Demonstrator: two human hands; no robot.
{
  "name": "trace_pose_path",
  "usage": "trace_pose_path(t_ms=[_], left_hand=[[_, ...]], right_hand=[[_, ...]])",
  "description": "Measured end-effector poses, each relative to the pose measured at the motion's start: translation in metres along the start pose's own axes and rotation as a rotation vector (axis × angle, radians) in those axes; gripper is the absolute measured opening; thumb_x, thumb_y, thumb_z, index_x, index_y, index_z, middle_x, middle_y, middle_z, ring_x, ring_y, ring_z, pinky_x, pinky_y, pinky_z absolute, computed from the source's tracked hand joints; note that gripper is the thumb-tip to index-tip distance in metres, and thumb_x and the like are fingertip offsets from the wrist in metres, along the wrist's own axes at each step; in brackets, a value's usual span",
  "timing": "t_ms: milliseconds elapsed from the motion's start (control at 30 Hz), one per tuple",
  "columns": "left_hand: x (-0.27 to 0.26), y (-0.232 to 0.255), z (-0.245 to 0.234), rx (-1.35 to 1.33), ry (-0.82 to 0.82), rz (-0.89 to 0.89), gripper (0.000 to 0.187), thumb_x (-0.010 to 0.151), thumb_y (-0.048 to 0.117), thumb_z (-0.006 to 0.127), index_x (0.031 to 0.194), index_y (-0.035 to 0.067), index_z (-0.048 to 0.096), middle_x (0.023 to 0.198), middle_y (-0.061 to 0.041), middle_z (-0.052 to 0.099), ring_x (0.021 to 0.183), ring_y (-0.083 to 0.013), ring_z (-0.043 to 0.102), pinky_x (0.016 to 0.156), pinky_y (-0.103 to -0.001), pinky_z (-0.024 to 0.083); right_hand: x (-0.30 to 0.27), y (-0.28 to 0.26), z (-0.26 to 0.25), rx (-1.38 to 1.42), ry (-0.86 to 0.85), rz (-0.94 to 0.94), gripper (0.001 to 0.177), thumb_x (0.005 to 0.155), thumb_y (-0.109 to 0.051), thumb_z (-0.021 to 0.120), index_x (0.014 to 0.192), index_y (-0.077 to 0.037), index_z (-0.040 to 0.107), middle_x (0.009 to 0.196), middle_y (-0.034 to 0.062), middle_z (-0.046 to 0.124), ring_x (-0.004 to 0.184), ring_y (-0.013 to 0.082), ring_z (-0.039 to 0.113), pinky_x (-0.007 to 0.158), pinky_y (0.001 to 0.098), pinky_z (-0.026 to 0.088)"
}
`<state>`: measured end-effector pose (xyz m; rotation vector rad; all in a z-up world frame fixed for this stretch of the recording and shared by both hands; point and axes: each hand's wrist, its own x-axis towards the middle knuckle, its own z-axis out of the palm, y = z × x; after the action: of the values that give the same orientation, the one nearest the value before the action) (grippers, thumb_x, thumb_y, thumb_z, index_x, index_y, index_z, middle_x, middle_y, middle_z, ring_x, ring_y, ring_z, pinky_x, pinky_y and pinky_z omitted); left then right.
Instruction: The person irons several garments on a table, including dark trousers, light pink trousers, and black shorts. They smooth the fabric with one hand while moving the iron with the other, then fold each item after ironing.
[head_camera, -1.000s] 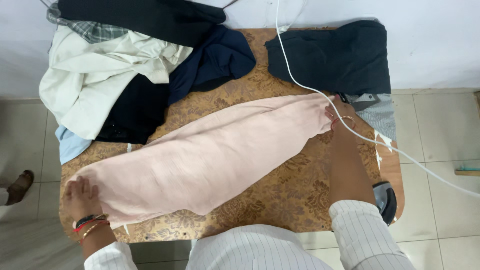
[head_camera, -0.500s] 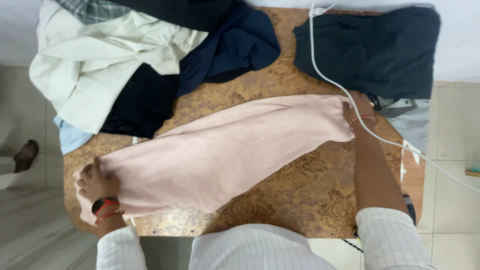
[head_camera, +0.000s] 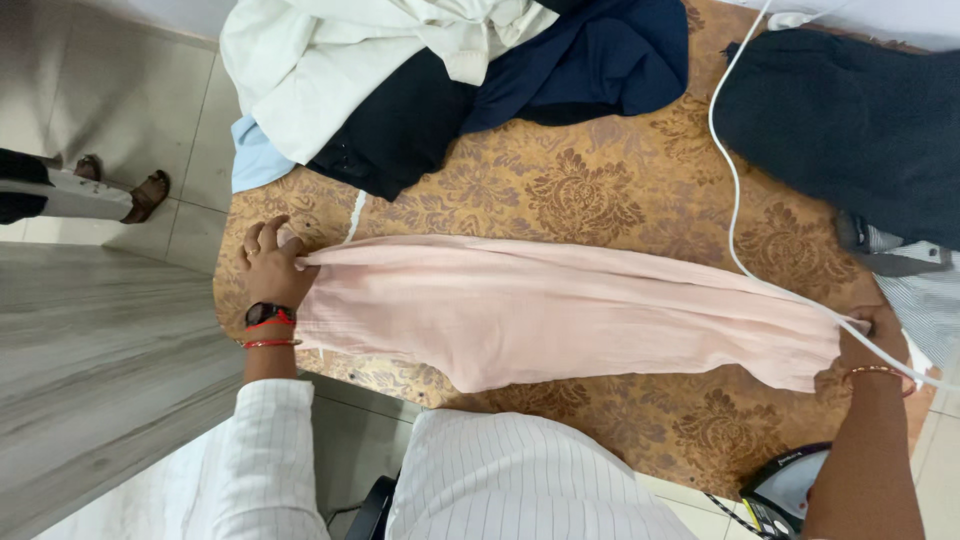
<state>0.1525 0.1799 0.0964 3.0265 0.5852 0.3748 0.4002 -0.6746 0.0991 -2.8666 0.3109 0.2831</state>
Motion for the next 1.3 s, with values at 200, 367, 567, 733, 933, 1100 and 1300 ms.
trace_pose_path(t_ms=[200, 367, 567, 733, 933, 1100, 1300], left_hand=[[-0.022, -0.002, -0.073, -0.082, -0.528, -0.083, 0.032, 0.080, 0.043, 0.081, 0.086, 0.012, 0.075, 0.085, -0.012, 0.073, 0.088, -0.0298, 0.070, 0.094, -0.044, 0.044], [-0.050, -0.008, -0.097, -0.190, -0.554, -0.115, 0.033, 0.079, 0.041, 0.078, 0.097, 0.013, 0.076, 0.082, -0.012, 0.076, 0.084, -0.0306, 0.073, 0.092, -0.043, 0.045], [-0.102, 0.008, -0.086, -0.261, -0.974, -0.190, 0.047, 0.085, 0.060, 0.079, 0.111, 0.020, 0.078, 0.107, -0.009, 0.075, 0.101, -0.0303, 0.069, 0.097, -0.046, 0.052], [-0.109, 0.012, -0.046, 0.056, -0.697, -0.200, 0.030, 0.089, 0.031, 0.067, 0.118, 0.029, 0.077, 0.126, -0.002, 0.072, 0.114, -0.0234, 0.069, 0.108, -0.061, 0.042], [-0.063, -0.014, 0.025, -0.036, -0.218, 0.009, 0.022, 0.081, 0.026, 0.073, 0.101, 0.020, 0.080, 0.142, -0.008, 0.063, 0.129, -0.0312, 0.056, 0.102, -0.053, 0.040], [-0.051, -0.025, 0.028, -0.024, -0.256, -0.115, 0.017, 0.095, 0.030, 0.071, 0.102, 0.016, 0.080, 0.115, -0.002, 0.073, 0.112, -0.0262, 0.066, 0.107, -0.050, 0.042], [-0.034, -0.033, -0.045, -0.100, 0.273, -0.014, 0.009, 0.095, 0.012, 0.080, 0.103, 0.014, 0.077, 0.120, -0.001, 0.073, 0.118, -0.0194, 0.064, 0.112, -0.045, 0.034]], right_hand=[[-0.023, 0.000, 0.006, 0.143, -0.158, -0.104, 0.036, 0.095, -0.019, 0.074, 0.127, -0.003, 0.071, 0.092, 0.0190, 0.073, 0.073, 0.0275, 0.067, 0.068, 0.0404, 0.053], [-0.028, -0.009, 0.002, 0.214, -0.233, -0.028, 0.046, 0.093, -0.030, 0.079, 0.132, -0.006, 0.071, 0.100, 0.0198, 0.074, 0.070, 0.0258, 0.068, 0.066, 0.0391, 0.054], [-0.039, -0.012, -0.011, 0.349, -0.067, 0.031, 0.039, 0.101, -0.033, 0.076, 0.124, -0.001, 0.071, 0.101, 0.0163, 0.074, 0.080, 0.0205, 0.072, 0.062, 0.0387, 0.053], [-0.038, -0.018, -0.008, 0.239, 0.022, -0.133, 0.034, 0.107, -0.028, 0.077, 0.120, 0.003, 0.072, 0.099, 0.0179, 0.074, 0.081, 0.0241, 0.072, 0.075, 0.0350, 0.055], [-0.039, -0.016, -0.010, 0.083, 0.099, -0.292, 0.023, 0.107, -0.024, 0.075, 0.123, -0.008, 0.076, 0.104, 0.0168, 0.075, 0.089, 0.0274, 0.070, 0.079, 0.0389, 0.053], [-0.042, 0.002, -0.035, 0.162, 0.040, -0.049, 0.025, 0.103, -0.025, 0.074, 0.123, -0.010, 0.073, 0.106, 0.0180, 0.073, 0.087, 0.0317, 0.070, 0.080, 0.0419, 0.053], [-0.046, 0.036, -0.093, 0.293, 0.529, -0.384, 0.018, 0.104, 0.004, 0.063, 0.119, -0.004, 0.069, 0.119, 0.0159, 0.069, 0.104, 0.0231, 0.070, 0.092, 0.0322, 0.053]])
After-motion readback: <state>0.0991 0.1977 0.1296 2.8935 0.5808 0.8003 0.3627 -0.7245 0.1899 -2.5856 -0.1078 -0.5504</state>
